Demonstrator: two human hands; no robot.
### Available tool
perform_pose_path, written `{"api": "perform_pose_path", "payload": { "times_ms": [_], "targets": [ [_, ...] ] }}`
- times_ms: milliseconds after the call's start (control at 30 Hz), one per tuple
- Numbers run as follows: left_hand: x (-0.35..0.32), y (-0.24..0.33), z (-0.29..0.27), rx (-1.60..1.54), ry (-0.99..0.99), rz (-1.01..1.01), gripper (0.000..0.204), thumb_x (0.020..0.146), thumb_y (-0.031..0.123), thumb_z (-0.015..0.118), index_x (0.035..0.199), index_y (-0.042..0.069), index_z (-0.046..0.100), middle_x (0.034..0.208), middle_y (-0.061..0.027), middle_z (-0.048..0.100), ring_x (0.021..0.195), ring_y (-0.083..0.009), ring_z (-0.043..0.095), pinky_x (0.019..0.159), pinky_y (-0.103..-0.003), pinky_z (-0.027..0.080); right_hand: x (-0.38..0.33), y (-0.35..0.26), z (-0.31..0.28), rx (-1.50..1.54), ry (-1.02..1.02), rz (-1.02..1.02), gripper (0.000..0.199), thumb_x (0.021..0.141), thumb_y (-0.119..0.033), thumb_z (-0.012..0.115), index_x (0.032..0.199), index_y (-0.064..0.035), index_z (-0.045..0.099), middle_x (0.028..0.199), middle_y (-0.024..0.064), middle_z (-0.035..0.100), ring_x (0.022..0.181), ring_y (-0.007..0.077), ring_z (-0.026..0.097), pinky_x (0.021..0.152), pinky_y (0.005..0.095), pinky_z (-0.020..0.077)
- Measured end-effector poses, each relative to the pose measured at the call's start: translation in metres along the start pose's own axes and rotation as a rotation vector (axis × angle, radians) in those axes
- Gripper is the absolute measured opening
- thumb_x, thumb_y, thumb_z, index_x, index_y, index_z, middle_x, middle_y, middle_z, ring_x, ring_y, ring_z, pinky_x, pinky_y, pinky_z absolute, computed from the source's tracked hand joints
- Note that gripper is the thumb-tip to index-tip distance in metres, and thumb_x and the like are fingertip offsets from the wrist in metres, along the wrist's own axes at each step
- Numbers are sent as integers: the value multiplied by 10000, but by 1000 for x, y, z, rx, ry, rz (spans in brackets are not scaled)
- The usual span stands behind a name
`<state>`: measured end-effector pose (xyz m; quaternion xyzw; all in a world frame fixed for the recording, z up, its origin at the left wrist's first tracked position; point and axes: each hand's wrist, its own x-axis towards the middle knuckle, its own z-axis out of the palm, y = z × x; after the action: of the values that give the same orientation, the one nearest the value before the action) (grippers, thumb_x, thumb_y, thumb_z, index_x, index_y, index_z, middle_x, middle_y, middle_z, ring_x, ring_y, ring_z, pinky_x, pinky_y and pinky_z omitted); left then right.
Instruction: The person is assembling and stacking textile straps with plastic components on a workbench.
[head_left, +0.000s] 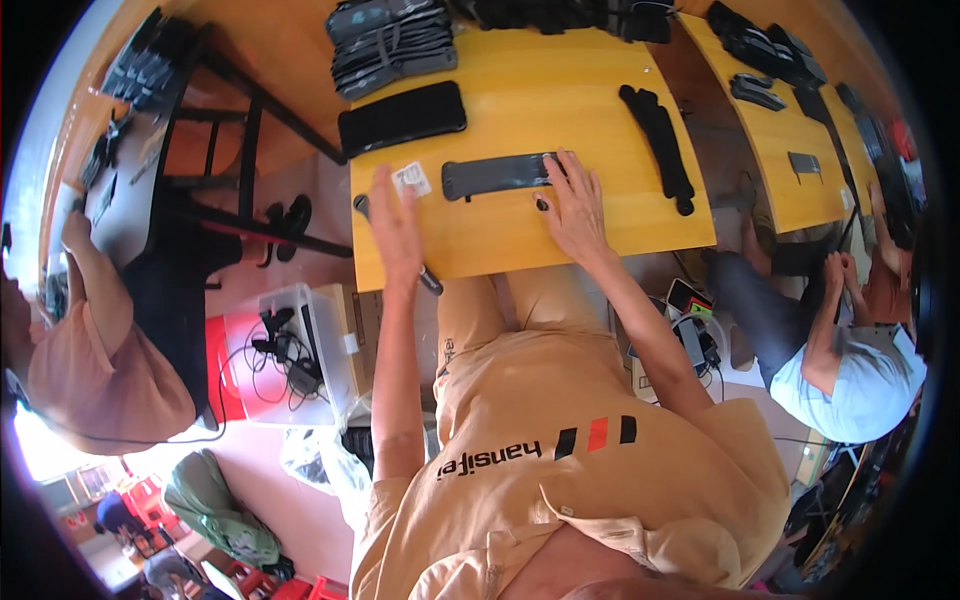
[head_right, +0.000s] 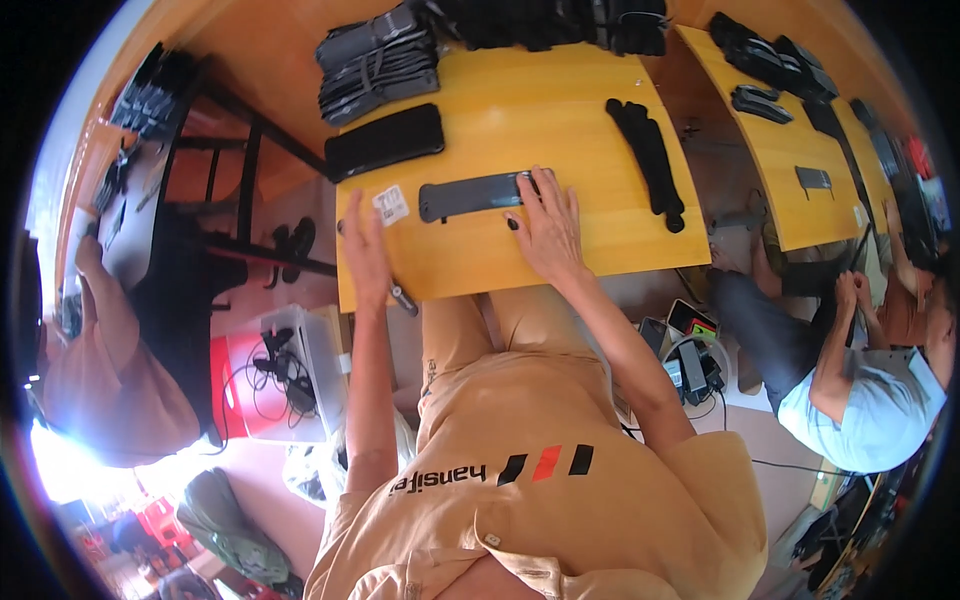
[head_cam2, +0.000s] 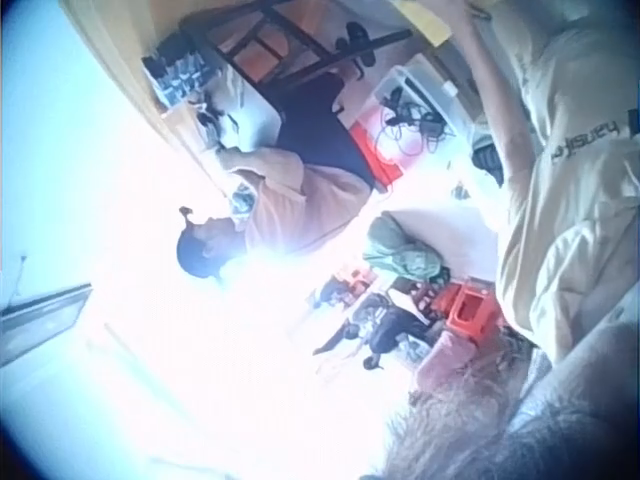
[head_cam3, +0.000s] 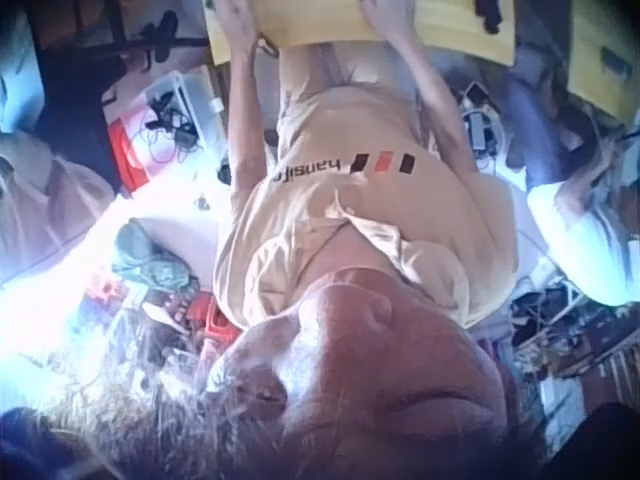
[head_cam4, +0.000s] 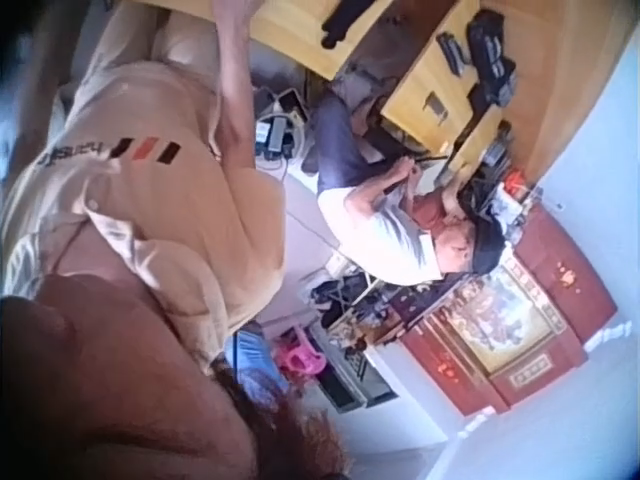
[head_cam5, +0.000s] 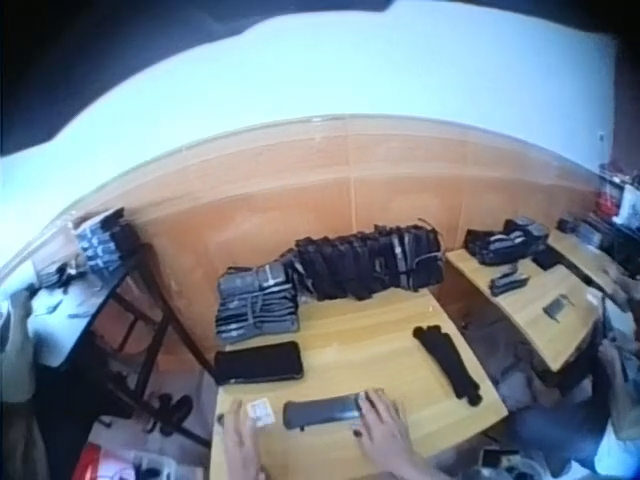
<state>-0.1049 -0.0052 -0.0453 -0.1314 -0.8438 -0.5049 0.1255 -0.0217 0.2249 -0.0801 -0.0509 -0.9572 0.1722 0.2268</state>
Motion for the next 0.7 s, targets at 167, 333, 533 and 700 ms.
{"api": "perform_pose_path", "payload": {
  "times_ms": [167, 333, 533, 700],
  "targets": [
    [-53, -21, -74, -470, 293, -458, 351, 943, 284, 436, 1101, -7, 553, 966, -105, 618, 837, -163, 604, 764, -259, 472, -26, -73, -2, 465, -203, -223, 519, 760, -234, 644, 1213, -47, 474, 1053, 119, 490, 965, 301, 479, 855, 424, 381],
    [-132, -51, -81, -677, 271, -785, 342, 936, 318, 450, 1057, 17, 560, 898, -89, 626, 761, -148, 606, 659, -235, 493, -45, -123, 21, 270, -153, -494, 426, 712, -220, 664, 1073, -29, 544, 946, 93, 507, 897, 243, 496, 785, 349, 417],
    [-149, -42, -50, -907, -1, -946, 410, 918, 369, 475, 1051, -10, 557, 879, -88, 630, 747, -160, 610, 666, -252, 499, -44, -116, 40, 255, -37, -612, 345, 718, -95, 607, 1040, 19, 555, 817, 50, 498, 803, 189, 507, 681, 281, 445],
    [-122, -1, -26, -1093, -104, -878, 341, 913, 300, 513, 1037, -13, 569, 882, -70, 634, 744, -134, 605, 656, -244, 497, -50, -110, 16, 448, 4, -530, 326, 712, -68, 627, 1016, 35, 569, 824, 69, 543, 748, 215, 538, 633, 311, 470]
  ]
}}
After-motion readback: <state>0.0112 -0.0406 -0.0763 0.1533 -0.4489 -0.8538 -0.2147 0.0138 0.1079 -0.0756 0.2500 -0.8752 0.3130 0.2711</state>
